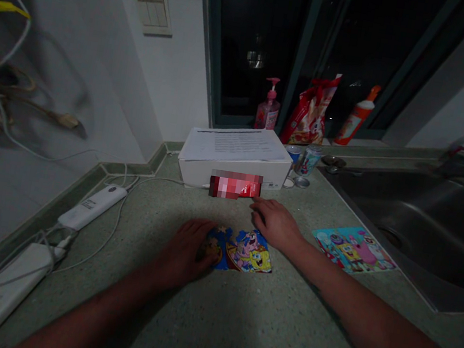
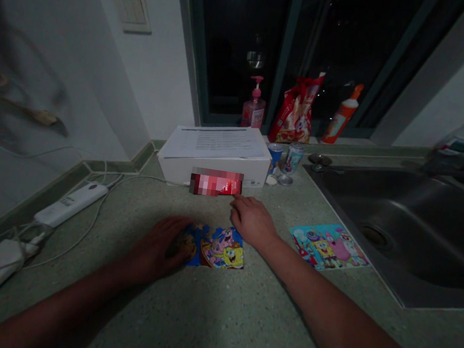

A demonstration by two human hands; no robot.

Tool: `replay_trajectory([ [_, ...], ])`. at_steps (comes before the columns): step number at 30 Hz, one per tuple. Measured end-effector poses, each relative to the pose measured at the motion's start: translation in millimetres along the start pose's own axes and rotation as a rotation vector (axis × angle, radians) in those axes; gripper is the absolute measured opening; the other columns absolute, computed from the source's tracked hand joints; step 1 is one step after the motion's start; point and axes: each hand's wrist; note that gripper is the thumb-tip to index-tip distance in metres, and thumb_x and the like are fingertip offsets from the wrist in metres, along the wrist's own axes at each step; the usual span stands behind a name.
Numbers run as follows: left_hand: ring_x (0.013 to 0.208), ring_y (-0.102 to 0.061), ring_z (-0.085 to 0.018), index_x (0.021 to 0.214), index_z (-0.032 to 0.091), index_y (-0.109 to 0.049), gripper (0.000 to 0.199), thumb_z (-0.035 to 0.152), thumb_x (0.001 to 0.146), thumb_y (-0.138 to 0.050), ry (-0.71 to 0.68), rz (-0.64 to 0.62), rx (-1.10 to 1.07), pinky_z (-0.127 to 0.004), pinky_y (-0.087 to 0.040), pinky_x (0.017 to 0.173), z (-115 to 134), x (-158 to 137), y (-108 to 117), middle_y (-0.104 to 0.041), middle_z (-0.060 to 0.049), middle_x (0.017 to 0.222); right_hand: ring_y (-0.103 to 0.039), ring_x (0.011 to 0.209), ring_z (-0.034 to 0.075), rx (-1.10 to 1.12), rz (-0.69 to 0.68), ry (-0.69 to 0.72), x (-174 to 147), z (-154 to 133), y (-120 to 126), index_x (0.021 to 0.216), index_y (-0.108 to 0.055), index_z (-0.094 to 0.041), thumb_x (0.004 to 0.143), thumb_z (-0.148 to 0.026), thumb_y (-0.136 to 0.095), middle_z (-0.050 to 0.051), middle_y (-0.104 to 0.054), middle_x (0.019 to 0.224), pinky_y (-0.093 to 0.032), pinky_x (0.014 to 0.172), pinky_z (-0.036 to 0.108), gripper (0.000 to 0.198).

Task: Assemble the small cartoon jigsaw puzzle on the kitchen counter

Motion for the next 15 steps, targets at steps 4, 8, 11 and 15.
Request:
replay_trajectory([
  [4, 0.133, -0.056, -0.036, 0.146, 0.023, -0.052, 0.06, 0.032, 0.09, -0.072, -0.004, -0.001, 0.003, -0.059, -0.046, 0.115, -0.6, 0.4, -0.1, -0.06, -0.014, 0.144, -0.066, 0.119, 0.03, -0.001, -0.009, -0.001, 0.7, -0.1, 0.2, 0.121, -0.072, -0.017, 0.1, -0.02, -0.055, 0.013, -0.067, 0.145, -0.05, 0.106, 0.046, 0.027],
  [8, 0.132, -0.057, -0.036, 0.146, 0.025, -0.053, 0.059, 0.034, 0.091, -0.072, -0.008, 0.012, 0.004, -0.06, -0.047, 0.114, -1.9, -0.3, -1.1, -0.061, -0.012, 0.143, -0.066, 0.119, 0.03, -0.019, -0.019, -0.003, 0.9, -0.3, -0.1, 0.121, -0.072, -0.017, 0.101, -0.022, -0.054, 0.014, -0.067, 0.145, -0.049, 0.105, 0.046, 0.027],
  [11, 0.132, -0.057, -0.035, 0.145, 0.025, -0.053, 0.059, 0.033, 0.09, -0.072, -0.004, 0.01, -0.005, -0.06, -0.048, 0.114, -1.8, -0.5, -1.3, -0.061, -0.012, 0.143, -0.065, 0.119, 0.031, -0.019, -0.019, -0.006, 1.0, -0.1, -0.7, 0.121, -0.072, -0.016, 0.102, -0.022, -0.054, 0.014, -0.066, 0.146, -0.049, 0.105, 0.047, 0.027],
  [15, 0.132, -0.056, -0.035, 0.146, 0.027, -0.054, 0.061, 0.032, 0.088, -0.072, -0.006, 0.012, -0.019, -0.06, -0.047, 0.114, -1.3, 0.2, -1.0, -0.061, -0.012, 0.143, -0.066, 0.12, 0.031, -0.003, -0.015, -0.002, 1.1, 0.9, -1.5, 0.123, -0.072, -0.016, 0.102, -0.022, -0.054, 0.014, -0.067, 0.146, -0.05, 0.105, 0.047, 0.028],
])
Point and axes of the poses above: each hand's wrist, its own x-axis towards the middle knuckle, its own y-axis out of the back of the hand, z = x × y
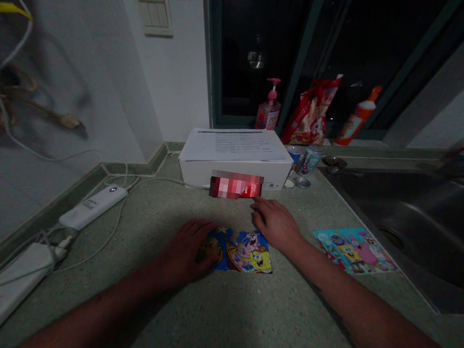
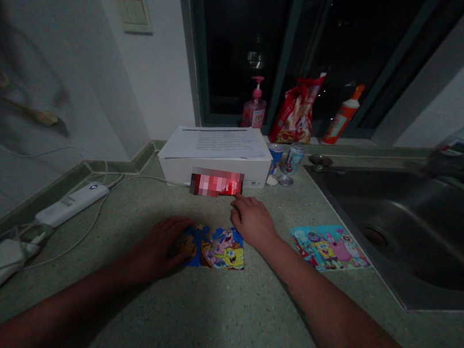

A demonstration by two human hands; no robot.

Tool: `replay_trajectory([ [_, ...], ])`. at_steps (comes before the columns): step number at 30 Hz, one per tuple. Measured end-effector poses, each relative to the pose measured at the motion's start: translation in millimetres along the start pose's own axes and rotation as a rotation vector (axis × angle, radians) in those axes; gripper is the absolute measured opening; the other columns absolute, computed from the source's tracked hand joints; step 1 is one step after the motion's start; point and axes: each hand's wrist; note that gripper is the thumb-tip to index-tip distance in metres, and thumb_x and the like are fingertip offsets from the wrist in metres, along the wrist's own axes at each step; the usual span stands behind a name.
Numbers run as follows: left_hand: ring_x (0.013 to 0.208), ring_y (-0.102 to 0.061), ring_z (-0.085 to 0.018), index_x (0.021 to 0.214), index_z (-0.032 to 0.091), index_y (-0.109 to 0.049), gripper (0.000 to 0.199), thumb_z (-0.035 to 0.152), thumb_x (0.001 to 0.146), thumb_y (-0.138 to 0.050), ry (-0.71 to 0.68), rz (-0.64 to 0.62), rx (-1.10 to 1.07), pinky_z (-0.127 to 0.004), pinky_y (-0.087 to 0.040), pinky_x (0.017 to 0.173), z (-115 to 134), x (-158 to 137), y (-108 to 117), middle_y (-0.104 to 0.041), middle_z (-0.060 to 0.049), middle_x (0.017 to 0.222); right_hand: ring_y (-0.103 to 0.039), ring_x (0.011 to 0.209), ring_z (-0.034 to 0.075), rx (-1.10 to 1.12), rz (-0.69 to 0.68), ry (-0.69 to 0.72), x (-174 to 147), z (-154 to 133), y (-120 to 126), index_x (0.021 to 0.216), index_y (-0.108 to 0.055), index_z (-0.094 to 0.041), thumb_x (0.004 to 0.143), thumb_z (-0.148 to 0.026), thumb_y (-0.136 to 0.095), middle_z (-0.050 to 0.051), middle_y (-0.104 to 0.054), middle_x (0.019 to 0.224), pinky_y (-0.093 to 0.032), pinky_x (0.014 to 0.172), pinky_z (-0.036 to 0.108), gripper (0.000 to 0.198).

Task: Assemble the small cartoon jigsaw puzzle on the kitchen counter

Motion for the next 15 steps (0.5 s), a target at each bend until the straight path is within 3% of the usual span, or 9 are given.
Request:
replay_trajectory([
  [15, 0.132, -0.055, -0.036, 0.142, 0.025, -0.059, 0.061, 0.032, 0.084, -0.077, 0.097, -0.006, -0.036, -0.06, -0.047, 0.113, -2, 13, 1, -0.062, -0.012, 0.139, -0.067, 0.119, 0.029, 0.036, 0.02, 0.015, 0, 0, -1, 0.121, -0.073, -0.017, 0.103, -0.023, -0.054, 0.013, -0.073, 0.135, -0.05, 0.105, 0.045, 0.027],
])
Point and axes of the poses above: each hand's wrist, its own x-axis towards the middle knuckle, its own y-axis out of the back of the hand, z = x × y
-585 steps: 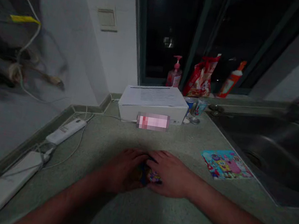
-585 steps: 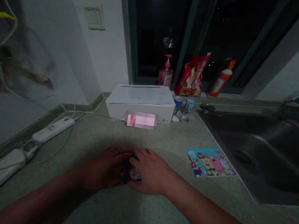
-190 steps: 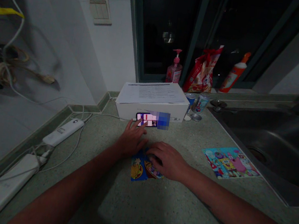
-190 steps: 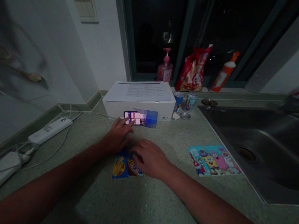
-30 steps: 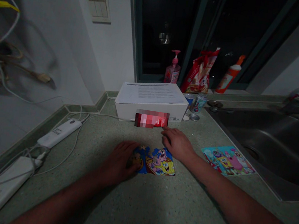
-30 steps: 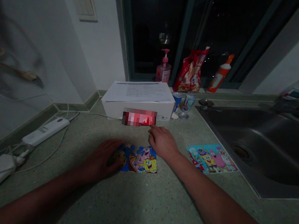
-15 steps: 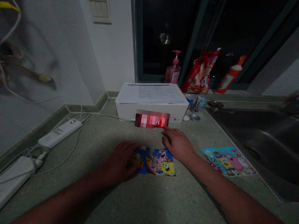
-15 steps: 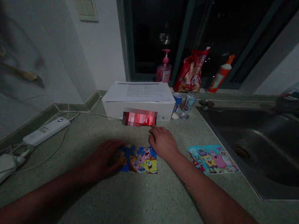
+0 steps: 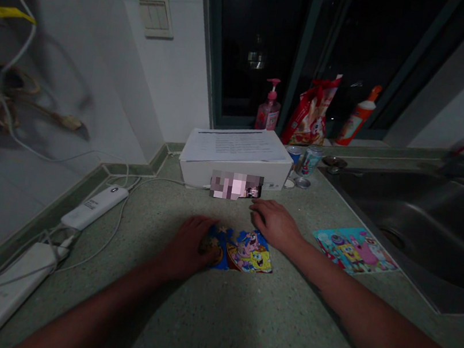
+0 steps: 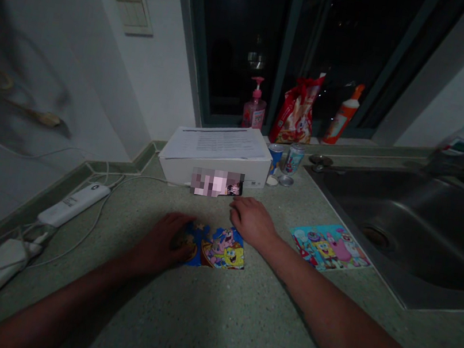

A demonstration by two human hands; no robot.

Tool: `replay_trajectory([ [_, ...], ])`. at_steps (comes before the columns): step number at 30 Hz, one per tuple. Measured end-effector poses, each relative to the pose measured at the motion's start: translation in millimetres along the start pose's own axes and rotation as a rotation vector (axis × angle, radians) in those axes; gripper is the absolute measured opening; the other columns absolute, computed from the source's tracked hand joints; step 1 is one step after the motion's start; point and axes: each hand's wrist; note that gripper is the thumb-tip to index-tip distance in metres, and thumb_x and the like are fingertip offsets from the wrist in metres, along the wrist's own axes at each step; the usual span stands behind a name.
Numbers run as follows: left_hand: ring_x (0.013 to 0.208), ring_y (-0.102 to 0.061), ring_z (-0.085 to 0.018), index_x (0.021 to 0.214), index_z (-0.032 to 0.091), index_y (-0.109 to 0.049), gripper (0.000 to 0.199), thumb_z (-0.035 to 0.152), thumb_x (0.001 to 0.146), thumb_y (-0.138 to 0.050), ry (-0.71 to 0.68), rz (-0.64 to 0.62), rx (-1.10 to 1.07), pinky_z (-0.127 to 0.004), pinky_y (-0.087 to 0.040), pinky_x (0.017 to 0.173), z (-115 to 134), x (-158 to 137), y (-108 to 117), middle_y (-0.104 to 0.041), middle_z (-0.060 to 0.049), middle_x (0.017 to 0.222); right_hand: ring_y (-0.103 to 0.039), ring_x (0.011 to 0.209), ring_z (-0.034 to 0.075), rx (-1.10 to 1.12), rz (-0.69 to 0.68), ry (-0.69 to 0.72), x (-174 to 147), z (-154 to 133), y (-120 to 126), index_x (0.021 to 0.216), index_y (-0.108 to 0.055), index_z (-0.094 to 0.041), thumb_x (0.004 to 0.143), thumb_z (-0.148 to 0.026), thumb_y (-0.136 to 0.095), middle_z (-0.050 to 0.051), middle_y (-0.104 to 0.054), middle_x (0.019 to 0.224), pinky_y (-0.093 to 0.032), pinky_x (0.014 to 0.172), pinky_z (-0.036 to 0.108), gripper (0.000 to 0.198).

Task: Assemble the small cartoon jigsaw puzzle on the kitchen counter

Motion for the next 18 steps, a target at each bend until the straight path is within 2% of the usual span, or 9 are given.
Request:
replay_trajectory([
  [11, 0.13, -0.057, -0.034, 0.141, 0.021, -0.059, 0.063, 0.032, 0.082, -0.079, 0.038, 0.015, -0.056, -0.055, -0.049, 0.113, 1.7, 3.6, 0.4, -0.06, -0.014, 0.138, -0.065, 0.124, 0.029, 0.052, -0.024, 0.119, 5.6, -2.1, 0.0, 0.122, -0.072, -0.017, 0.108, -0.028, -0.048, 0.013, -0.072, 0.136, -0.05, 0.108, 0.047, 0.03],
  [18, 0.127, -0.057, -0.031, 0.136, 0.024, -0.061, 0.057, 0.022, 0.081, -0.076, -0.022, 0.068, -0.042, -0.053, -0.051, 0.112, 1.8, -1.1, -4.6, -0.058, -0.011, 0.136, -0.063, 0.129, 0.031, 0.064, 0.0, 0.149, 6.2, 1.4, -3.8, 0.128, -0.07, -0.017, 0.109, -0.03, -0.044, 0.013, -0.068, 0.144, -0.05, 0.111, 0.051, 0.035],
])
Point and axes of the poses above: each hand's wrist, its own x-axis towards the middle knuckle, its own y-axis out of the back of the hand, z = x × y
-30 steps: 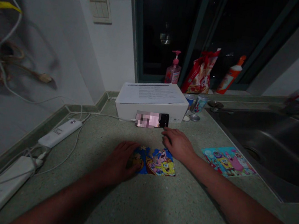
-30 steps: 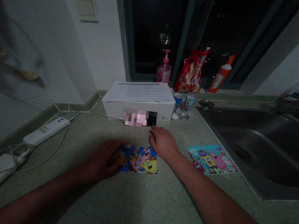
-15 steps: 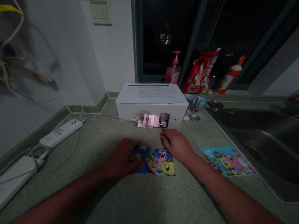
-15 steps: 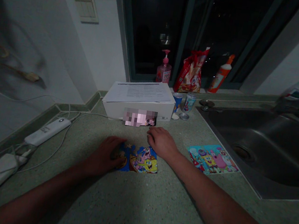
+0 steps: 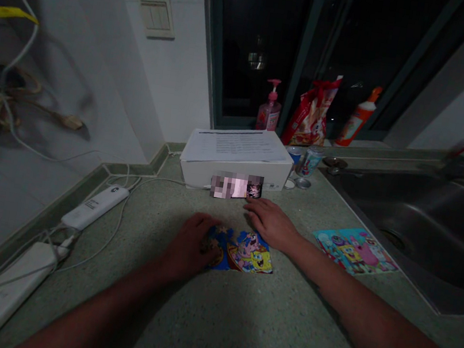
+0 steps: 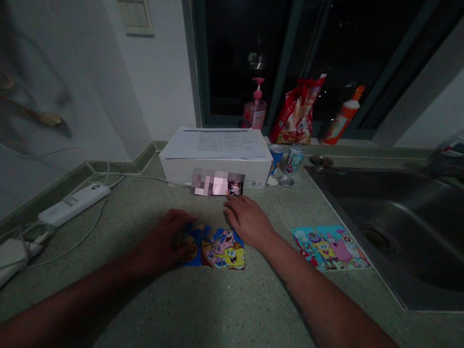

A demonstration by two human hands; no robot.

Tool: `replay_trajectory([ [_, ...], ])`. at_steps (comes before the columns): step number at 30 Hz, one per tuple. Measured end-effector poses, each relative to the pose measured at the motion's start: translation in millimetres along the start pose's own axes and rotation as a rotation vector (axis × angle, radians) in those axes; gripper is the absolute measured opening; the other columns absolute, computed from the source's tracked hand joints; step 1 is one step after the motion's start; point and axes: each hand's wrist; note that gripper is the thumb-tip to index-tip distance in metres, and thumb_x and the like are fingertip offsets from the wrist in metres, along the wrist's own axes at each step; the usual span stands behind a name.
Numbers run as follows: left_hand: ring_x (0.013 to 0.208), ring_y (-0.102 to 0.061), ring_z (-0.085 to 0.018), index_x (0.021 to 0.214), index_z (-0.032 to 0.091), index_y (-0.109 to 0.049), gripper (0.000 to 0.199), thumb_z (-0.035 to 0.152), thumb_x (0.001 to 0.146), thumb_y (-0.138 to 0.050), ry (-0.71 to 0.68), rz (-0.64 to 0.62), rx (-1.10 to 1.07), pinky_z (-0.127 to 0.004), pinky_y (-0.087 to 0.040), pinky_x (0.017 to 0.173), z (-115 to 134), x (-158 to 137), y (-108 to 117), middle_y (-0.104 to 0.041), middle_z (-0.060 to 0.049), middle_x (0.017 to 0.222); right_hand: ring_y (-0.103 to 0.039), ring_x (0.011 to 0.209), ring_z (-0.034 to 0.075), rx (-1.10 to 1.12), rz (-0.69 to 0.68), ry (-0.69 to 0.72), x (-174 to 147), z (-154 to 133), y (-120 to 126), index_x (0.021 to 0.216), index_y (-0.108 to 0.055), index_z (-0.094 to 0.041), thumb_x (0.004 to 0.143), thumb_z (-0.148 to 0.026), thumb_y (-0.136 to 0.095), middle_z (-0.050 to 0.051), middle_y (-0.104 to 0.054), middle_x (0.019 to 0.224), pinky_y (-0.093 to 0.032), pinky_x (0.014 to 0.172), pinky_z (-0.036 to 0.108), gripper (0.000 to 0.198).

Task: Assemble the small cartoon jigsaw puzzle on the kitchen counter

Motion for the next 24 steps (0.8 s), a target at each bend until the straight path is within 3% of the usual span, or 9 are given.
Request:
replay_trajectory([
  [12, 0.124, -0.058, -0.031, 0.134, 0.025, -0.063, 0.053, 0.02, 0.083, -0.075, -0.058, -0.001, -0.003, -0.053, -0.054, 0.108, -1.6, -2.5, -1.7, -0.059, -0.011, 0.134, -0.059, 0.137, 0.031, -0.01, -0.042, -0.007, 0.0, -0.9, -0.1, 0.134, -0.068, -0.019, 0.11, -0.035, -0.041, 0.011, -0.063, 0.152, -0.047, 0.116, 0.052, 0.039],
  [18, 0.123, -0.06, -0.028, 0.133, 0.024, -0.066, 0.051, 0.014, 0.083, -0.072, -0.055, 0.005, -0.007, -0.05, -0.055, 0.109, -1.7, -3.0, -1.3, -0.059, -0.01, 0.134, -0.064, 0.127, 0.028, 0.049, 0.026, -0.032, -2.7, 0.1, 1.9, 0.125, -0.072, -0.018, 0.11, -0.032, -0.037, 0.012, -0.071, 0.139, -0.049, 0.111, 0.049, 0.04],
  [24, 0.12, -0.062, -0.026, 0.133, 0.026, -0.065, 0.043, 0.015, 0.092, -0.064, -0.144, -0.011, -0.012, -0.047, -0.056, 0.106, -3.2, -4.0, -1.1, -0.063, -0.008, 0.132, -0.067, 0.118, 0.029, 0.039, 0.016, -0.047, -2.0, 0.4, 1.4, 0.121, -0.073, -0.018, 0.11, -0.033, -0.036, 0.013, -0.076, 0.126, -0.052, 0.105, 0.049, 0.041],
])
Point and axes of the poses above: each hand's wrist, its own x-axis towards the middle knuckle, its own y-axis out of the back of the hand, z = x × y
